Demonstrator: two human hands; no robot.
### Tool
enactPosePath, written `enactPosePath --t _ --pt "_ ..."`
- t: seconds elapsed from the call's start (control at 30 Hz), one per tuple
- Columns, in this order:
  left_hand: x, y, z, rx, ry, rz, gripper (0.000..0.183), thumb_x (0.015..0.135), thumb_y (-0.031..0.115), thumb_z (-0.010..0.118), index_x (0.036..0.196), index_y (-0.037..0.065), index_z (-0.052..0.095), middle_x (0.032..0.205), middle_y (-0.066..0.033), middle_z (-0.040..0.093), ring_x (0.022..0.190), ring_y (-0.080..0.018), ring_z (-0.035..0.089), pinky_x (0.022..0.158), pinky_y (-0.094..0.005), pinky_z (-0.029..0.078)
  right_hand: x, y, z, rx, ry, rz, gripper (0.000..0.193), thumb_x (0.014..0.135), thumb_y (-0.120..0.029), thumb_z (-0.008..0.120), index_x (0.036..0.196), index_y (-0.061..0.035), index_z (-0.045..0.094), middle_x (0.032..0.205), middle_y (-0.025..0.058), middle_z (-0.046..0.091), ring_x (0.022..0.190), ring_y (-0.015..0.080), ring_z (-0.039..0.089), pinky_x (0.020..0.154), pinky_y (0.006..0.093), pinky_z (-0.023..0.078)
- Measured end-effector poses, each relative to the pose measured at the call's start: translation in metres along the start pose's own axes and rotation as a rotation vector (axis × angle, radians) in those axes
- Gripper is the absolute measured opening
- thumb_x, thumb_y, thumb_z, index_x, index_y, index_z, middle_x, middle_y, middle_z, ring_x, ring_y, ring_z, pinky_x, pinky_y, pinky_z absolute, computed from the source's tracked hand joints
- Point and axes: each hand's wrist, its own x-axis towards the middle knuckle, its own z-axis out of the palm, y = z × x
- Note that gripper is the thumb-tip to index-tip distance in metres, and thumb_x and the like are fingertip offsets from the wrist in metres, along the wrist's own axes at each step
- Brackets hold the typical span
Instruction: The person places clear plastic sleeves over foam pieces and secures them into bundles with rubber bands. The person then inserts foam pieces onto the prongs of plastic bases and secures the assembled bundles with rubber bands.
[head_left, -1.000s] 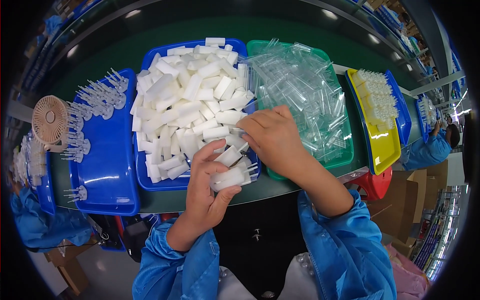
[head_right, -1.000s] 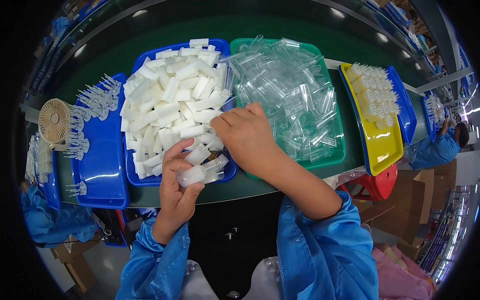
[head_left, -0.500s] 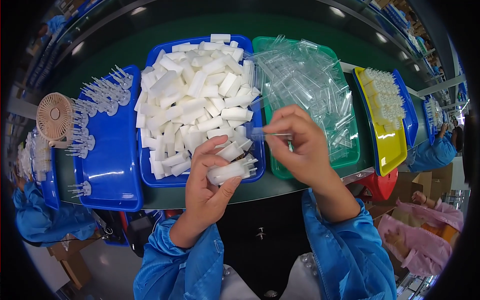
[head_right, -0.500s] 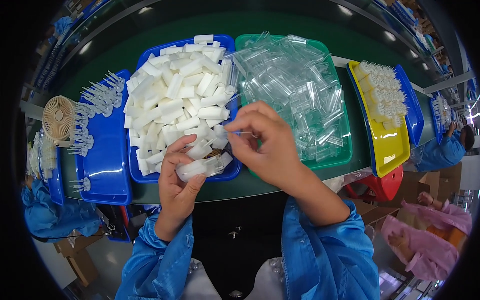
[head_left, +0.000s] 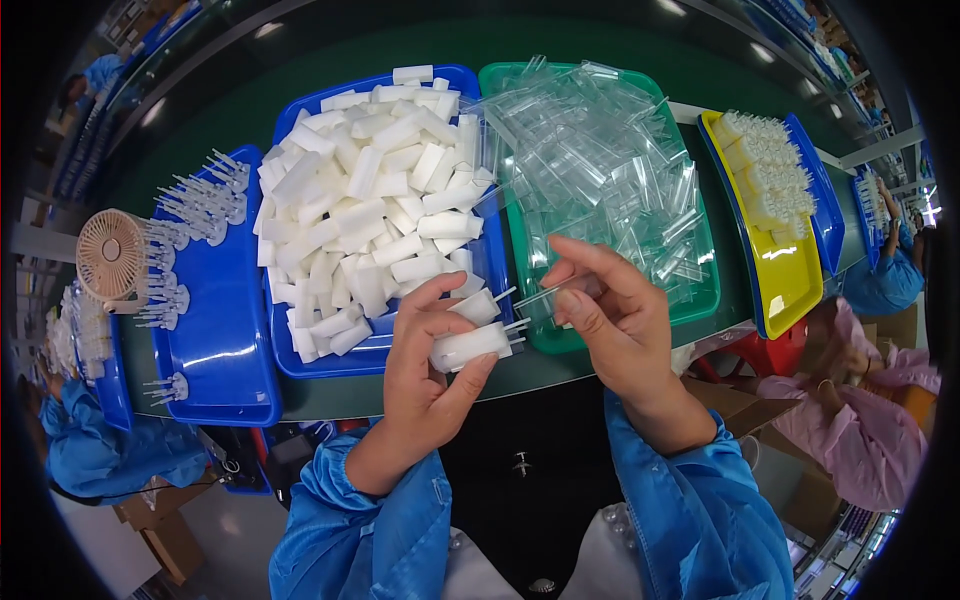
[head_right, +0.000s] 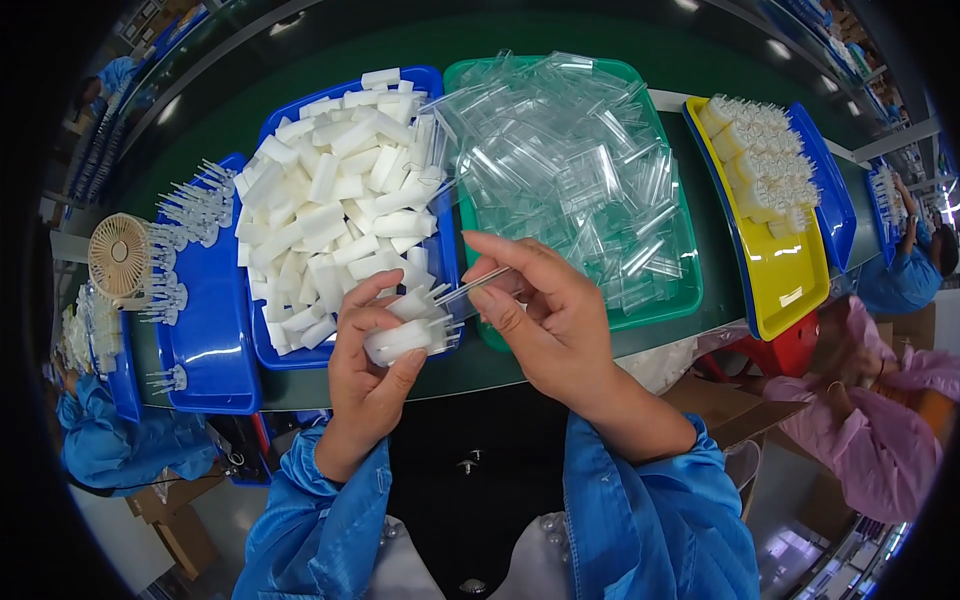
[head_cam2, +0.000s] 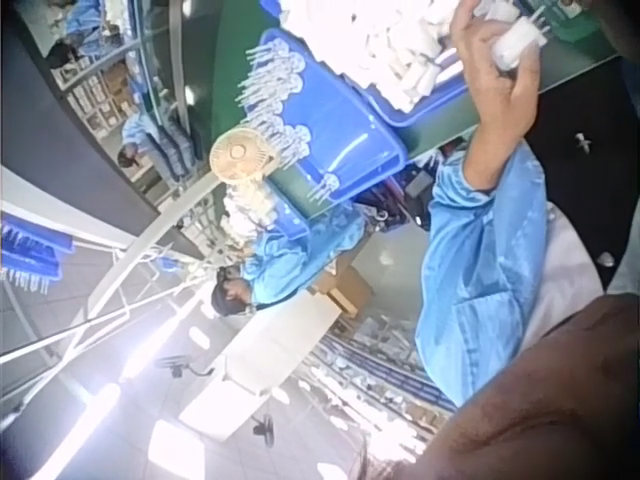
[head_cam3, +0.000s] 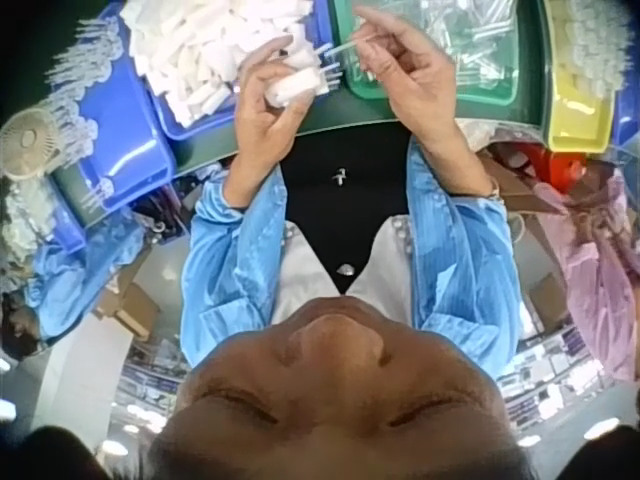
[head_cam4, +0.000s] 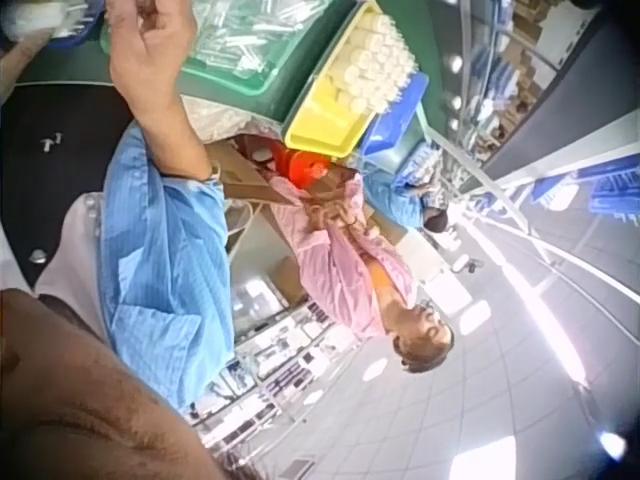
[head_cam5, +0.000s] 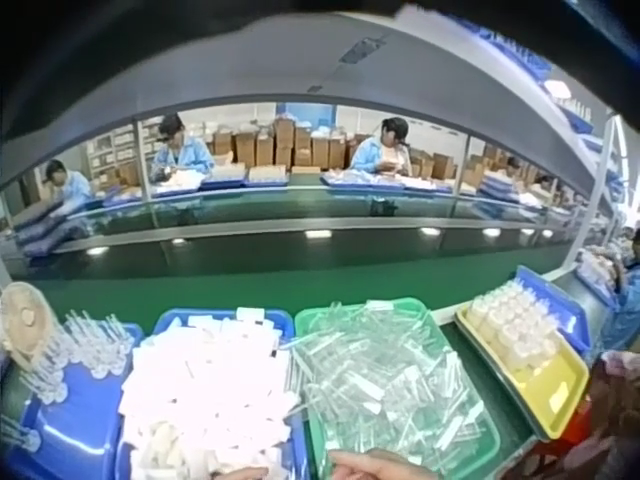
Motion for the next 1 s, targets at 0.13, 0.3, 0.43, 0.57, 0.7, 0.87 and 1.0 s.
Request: enactPosePath --t 0.13,0.3,0.43,0.57,0.7,0.87,1.0 --pt "0.000 0.000 0.003 0.021 -0.009 -0.005 0.027 0.076 0.001 0.065 0.098 0.004 0.050 0.129 -0.0189 0.039 0.104 -0.0242 0.050 0.087 -0.0329 0.040 -0.002 0.001 0.003 -0.065 -0.041 -0.008 0.037 0.085 -0.001 0.058 0.122 -0.0005 0.052 0.097 0.0086 0.056 0.083 0.0103 0.056 0.072 0.0210 0.046" --pt "0.000 0.000 0.005 -0.016 0.011 -0.026 0.027 0.077 0.002 0.065 0.099 0.004 0.050 0.129 -0.0176 0.038 0.105 -0.0233 0.049 0.087 -0.0327 0.040 -0.005 0.009 0.003 0.095 -0.039 0.071 0.038 0.085 -0.001 0.059 0.122 0.0004 0.051 0.098 0.0092 0.057 0.086 0.0121 0.057 0.077 0.0230 0.047" --pt "0.001 0.001 0.009 -0.127 0.030 -0.056 0.026 0.079 0.004 0.065 0.101 0.005 0.050 0.130 -0.0159 0.036 0.106 -0.0215 0.048 0.088 -0.0323 0.040 -0.007 0.009 0.005 0.278 -0.002 0.166 0.036 0.083 0.000 0.061 0.118 0.0013 0.051 0.100 0.0098 0.060 0.092 0.0131 0.059 0.081 0.0242 0.048" --pt "0.002 0.000 0.012 -0.155 0.050 -0.050 0.024 0.081 0.006 0.064 0.101 0.005 0.050 0.131 -0.0153 0.035 0.106 -0.0210 0.048 0.089 -0.0321 0.040 -0.010 0.015 0.005 0.342 0.041 0.195 0.035 0.081 -0.001 0.064 0.114 0.0022 0.052 0.100 0.0149 0.062 0.083 0.0172 0.062 0.078 0.0283 0.050" --pt "0.003 0.000 0.012 -0.123 0.072 -0.035 0.022 0.082 0.005 0.063 0.101 0.005 0.051 0.131 -0.0151 0.036 0.107 -0.0212 0.047 0.090 -0.0325 0.040 -0.010 0.021 0.005 0.519 -0.009 0.186 0.030 0.084 0.001 0.060 0.113 0.0017 0.054 0.103 0.0116 0.061 0.094 0.0142 0.059 0.083 0.0255 0.048" --pt "0.003 -0.005 0.014 -0.212 0.100 -0.039 0.017 0.084 0.007 0.061 0.099 0.004 0.052 0.130 -0.0149 0.038 0.108 -0.0217 0.048 0.090 -0.0328 0.040 -0.011 0.015 0.005 0.326 0.020 0.163 0.026 0.086 -0.001 0.059 0.112 0.0018 0.056 0.104 0.0118 0.062 0.094 0.0144 0.059 0.083 0.0263 0.047" --pt "0.004 -0.004 0.017 -0.253 0.132 -0.040 0.015 0.085 0.009 0.061 0.097 0.005 0.053 0.129 -0.0152 0.039 0.107 -0.0222 0.049 0.091 -0.0327 0.039 -0.011 0.015 0.006 0.160 0.020 0.066 0.026 0.086 -0.002 0.059 0.111 0.0019 0.057 0.103 0.0113 0.062 0.095 0.0141 0.059 0.083 0.0259 0.047"
